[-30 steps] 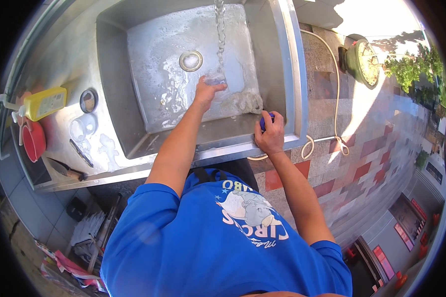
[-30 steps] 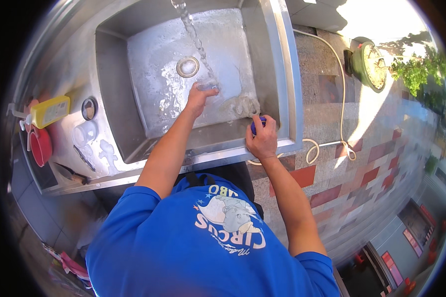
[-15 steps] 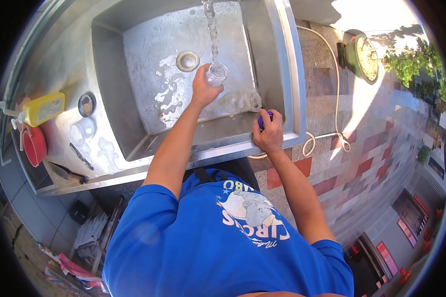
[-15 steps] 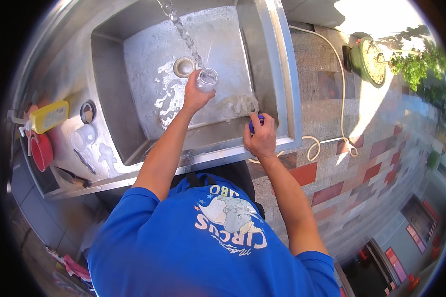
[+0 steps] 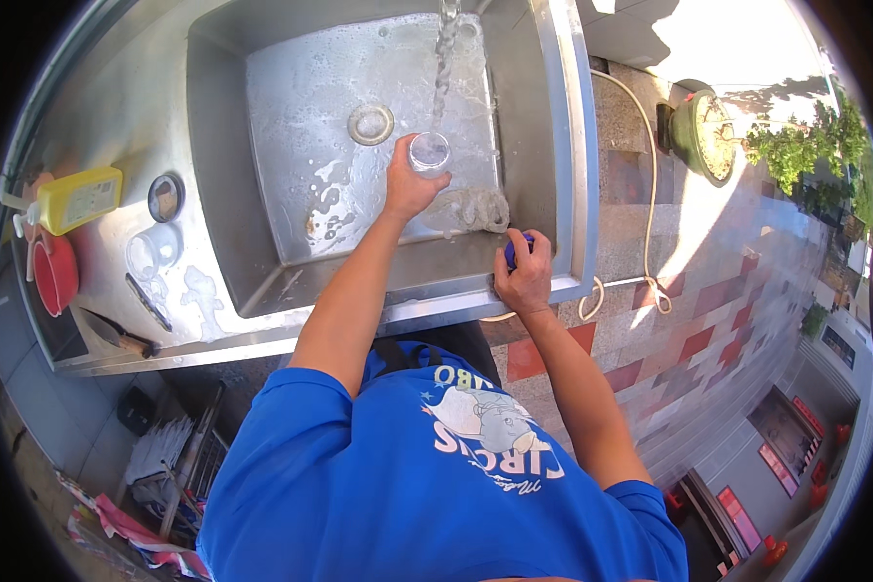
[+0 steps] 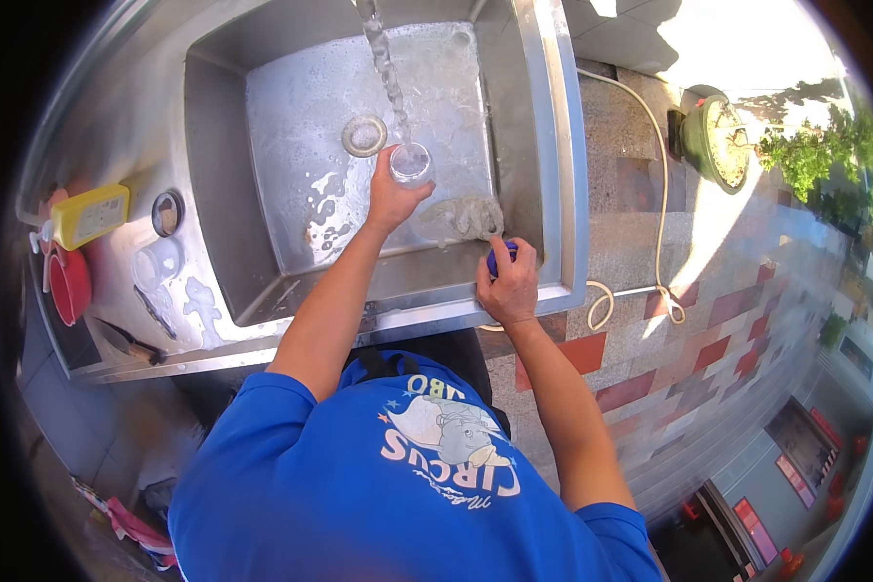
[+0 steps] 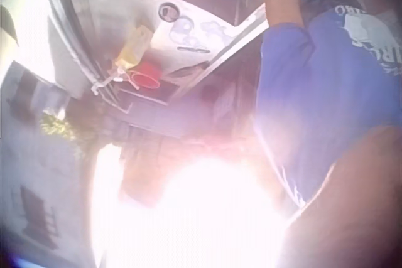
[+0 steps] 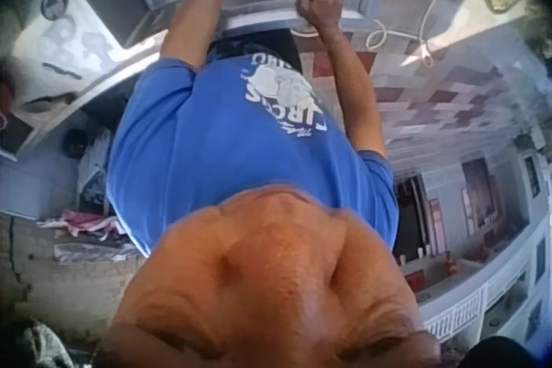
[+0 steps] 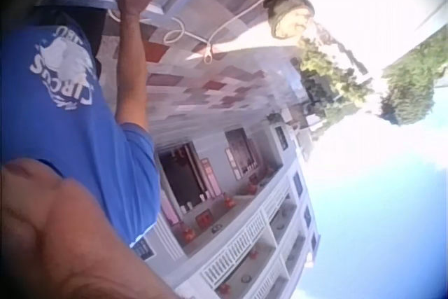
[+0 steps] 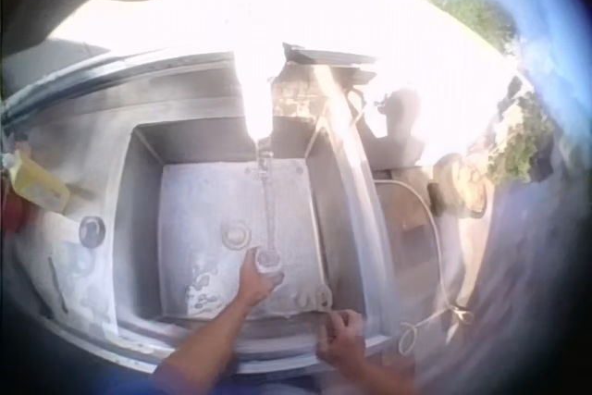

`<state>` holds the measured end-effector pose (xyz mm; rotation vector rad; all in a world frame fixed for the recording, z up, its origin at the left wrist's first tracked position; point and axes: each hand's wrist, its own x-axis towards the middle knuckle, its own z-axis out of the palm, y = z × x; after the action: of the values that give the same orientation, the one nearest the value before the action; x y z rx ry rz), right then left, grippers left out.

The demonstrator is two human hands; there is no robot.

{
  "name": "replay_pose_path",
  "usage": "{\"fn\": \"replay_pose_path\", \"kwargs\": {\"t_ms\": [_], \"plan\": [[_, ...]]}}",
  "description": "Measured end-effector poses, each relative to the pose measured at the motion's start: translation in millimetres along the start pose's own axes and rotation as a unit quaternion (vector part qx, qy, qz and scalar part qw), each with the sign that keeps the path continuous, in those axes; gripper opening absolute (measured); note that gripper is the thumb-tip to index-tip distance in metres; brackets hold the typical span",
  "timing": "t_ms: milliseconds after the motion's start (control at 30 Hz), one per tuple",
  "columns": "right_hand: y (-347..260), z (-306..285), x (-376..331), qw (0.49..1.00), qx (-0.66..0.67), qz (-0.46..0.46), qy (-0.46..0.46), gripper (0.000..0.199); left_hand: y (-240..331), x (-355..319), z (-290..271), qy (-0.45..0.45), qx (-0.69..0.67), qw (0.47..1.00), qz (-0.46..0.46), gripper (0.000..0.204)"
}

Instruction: The person washes various items including clear plastic cups and a blue lid by hand in a sink using soap and a cloth, then rinses them under running water.

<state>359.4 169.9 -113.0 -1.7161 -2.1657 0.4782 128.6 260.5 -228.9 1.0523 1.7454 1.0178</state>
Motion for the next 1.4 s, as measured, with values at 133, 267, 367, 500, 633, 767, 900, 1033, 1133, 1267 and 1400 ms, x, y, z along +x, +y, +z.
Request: {"fn": "replay_pose_path", "kwargs": {"t_ms": [133,267,367,500,633,767,900,1033,1133,1267,1400], "plan": [[-3,-3,-16,1.0,0.007,0.006,-0.017,0.039,-29,-18,0,-0.016,-0.07,0.992,-0.108,0.082],[-4,-4,-13,1.0,0.003,0.018,-0.022,0.039,-28,-24,-6,-0.025,-0.356,0.879,-0.316,0.063],[-4,-1,-7,1.0,0.001,0.011,-0.019,0.039,-28,-15,-19,-0.089,-0.582,0.71,-0.387,0.046],[-1,0,-15,1.0,-0.016,0.013,-0.024,0.041,-13,2,-34,-0.024,-0.659,0.629,-0.411,0.05],[-4,0,-16,1.0,-0.016,0.006,-0.018,0.039,-10,2,-36,-0.03,-0.673,0.606,-0.424,0.053],[-3,0,-14,1.0,-0.016,0.004,-0.023,0.039,-5,-2,-26,-0.064,-0.668,0.62,-0.407,0.054],[-9,1,-11,0.999,-0.015,0.0,-0.029,0.04,-39,6,-5,-0.075,-0.482,0.798,-0.354,0.055],[-3,-1,-17,0.999,-0.022,0.014,-0.022,0.04,-9,-2,-1,-0.089,-0.222,0.954,-0.182,0.073],[-3,-1,-16,0.999,-0.016,0.012,-0.026,0.041,-6,-5,-1,-0.038,-0.028,0.996,-0.08,0.077],[-3,-1,-16,1.0,-0.009,0.014,-0.021,0.04,-5,-3,-4,-0.012,0.074,0.996,0.047,0.081],[-2,0,-15,1.0,-0.01,0.009,-0.016,0.04,-2,-4,-1,0.015,0.059,0.99,0.13,0.073]]}}
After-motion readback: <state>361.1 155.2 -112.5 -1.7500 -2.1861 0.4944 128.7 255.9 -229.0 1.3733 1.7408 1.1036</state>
